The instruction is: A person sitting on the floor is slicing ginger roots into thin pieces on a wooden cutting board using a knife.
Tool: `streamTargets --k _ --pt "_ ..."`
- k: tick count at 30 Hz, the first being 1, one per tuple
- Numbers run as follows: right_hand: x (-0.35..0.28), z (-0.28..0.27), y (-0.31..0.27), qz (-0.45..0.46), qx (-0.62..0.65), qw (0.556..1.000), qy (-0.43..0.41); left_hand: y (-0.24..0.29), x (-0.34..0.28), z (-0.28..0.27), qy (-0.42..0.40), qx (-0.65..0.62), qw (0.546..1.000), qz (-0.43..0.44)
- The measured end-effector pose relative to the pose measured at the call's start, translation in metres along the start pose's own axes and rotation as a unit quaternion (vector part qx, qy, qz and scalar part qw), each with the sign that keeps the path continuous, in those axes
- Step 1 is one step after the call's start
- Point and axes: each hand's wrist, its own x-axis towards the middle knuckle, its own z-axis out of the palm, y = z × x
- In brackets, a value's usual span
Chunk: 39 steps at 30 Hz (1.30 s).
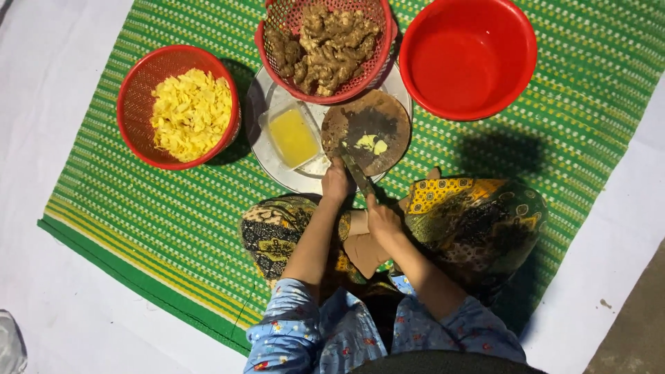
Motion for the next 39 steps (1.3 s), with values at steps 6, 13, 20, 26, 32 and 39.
streamTargets --k 6,13,20,26,32,39 --pt "-0.095 -0.101 -0.038 -0.004 0.073 0.997 -0.013 -0.016 0.011 0.029 0.012 0.024 0.999 0.019" --pt "-0.047 -0.066 -0.010 -0.043 0.081 0.995 0.047 -0.053 0.036 0.085 0.016 0.031 0.999 0.022" --pt "-0.066 -0.055 -0.018 -0.042 0.059 0.997 0.011 -0.070 0.043 0.105 -0.003 0.054 0.998 0.018" --pt "-0.039 -0.032 0.000 -0.031 0.058 0.998 -0.001 -0.063 0.040 0.096 -0.012 0.037 0.999 0.001" --pt "-0.049 -0.044 -0.003 -0.030 0.056 0.998 -0.010 -0.033 0.021 0.052 -0.018 0.032 0.999 -0.007" --pt "-0.036 -0.031 -0.002 -0.036 0.042 0.998 -0.014 -0.063 0.042 0.096 -0.010 0.032 0.999 -0.026"
